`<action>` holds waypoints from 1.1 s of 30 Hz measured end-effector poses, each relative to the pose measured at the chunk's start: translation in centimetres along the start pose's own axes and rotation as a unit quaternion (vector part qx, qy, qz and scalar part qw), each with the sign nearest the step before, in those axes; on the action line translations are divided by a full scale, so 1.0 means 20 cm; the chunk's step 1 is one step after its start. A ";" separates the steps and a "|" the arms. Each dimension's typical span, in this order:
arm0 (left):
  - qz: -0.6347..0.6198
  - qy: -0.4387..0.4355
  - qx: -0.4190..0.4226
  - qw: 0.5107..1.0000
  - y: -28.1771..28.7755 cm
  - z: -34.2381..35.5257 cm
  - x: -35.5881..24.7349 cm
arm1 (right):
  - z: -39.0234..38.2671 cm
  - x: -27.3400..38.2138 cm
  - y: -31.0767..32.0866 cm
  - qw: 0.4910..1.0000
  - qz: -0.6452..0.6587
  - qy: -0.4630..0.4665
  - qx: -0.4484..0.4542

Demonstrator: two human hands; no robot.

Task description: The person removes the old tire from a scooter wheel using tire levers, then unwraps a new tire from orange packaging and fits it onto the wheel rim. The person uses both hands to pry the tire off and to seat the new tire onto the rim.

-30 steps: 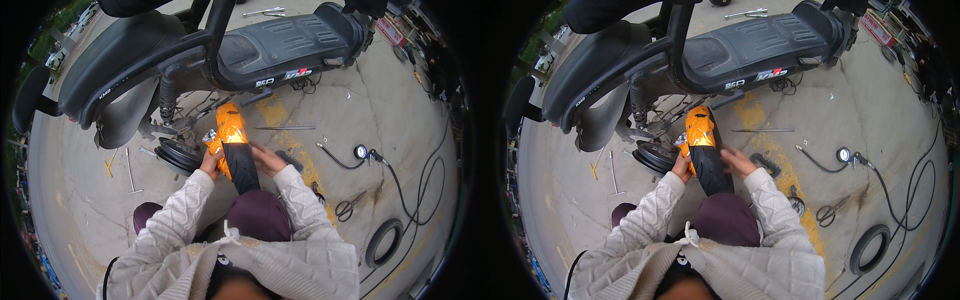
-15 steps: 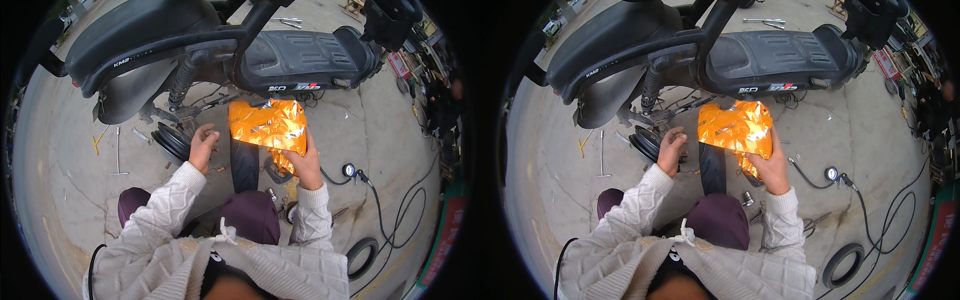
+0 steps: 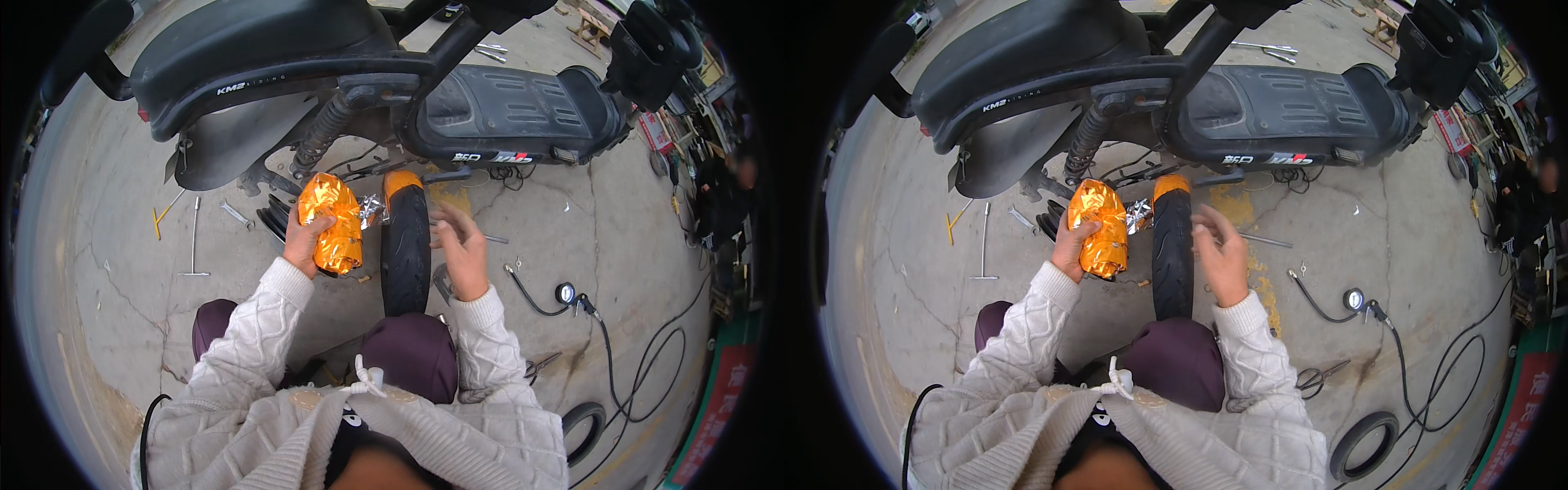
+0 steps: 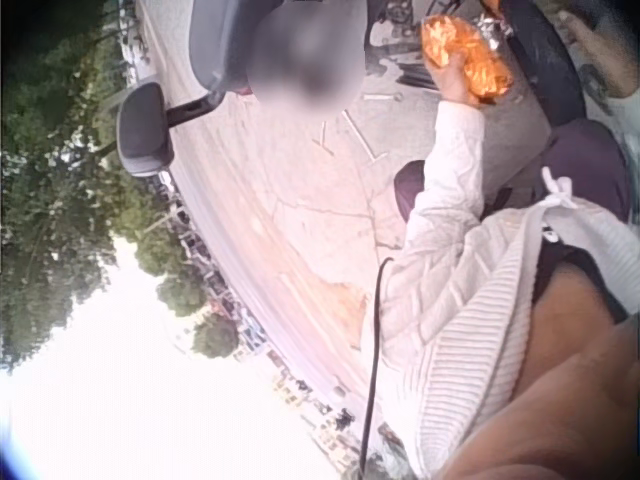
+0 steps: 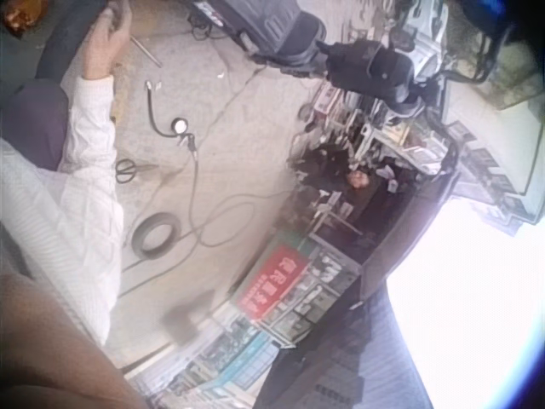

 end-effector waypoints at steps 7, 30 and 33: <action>0.088 0.116 -0.015 0.989 -0.07 -0.03 0.45 | -0.18 -0.56 -0.05 0.872 0.366 -0.320 0.055; 0.373 -0.199 0.144 0.895 -0.40 0.06 0.04 | 0.03 0.10 0.14 0.814 -0.544 0.096 -0.178; 0.284 -0.060 0.093 0.953 -0.44 0.12 0.09 | 0.00 0.04 0.07 0.878 -0.443 0.048 -0.176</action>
Point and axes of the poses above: each hand's wrist, its own z-axis towards the middle knuckle, its own y-axis out of the back of the hand, x = y × z, the point moved 2 cm from there along z, towards the middle knuckle, and after that the axes turned 9 degrees about x, right-handed, at the moved point
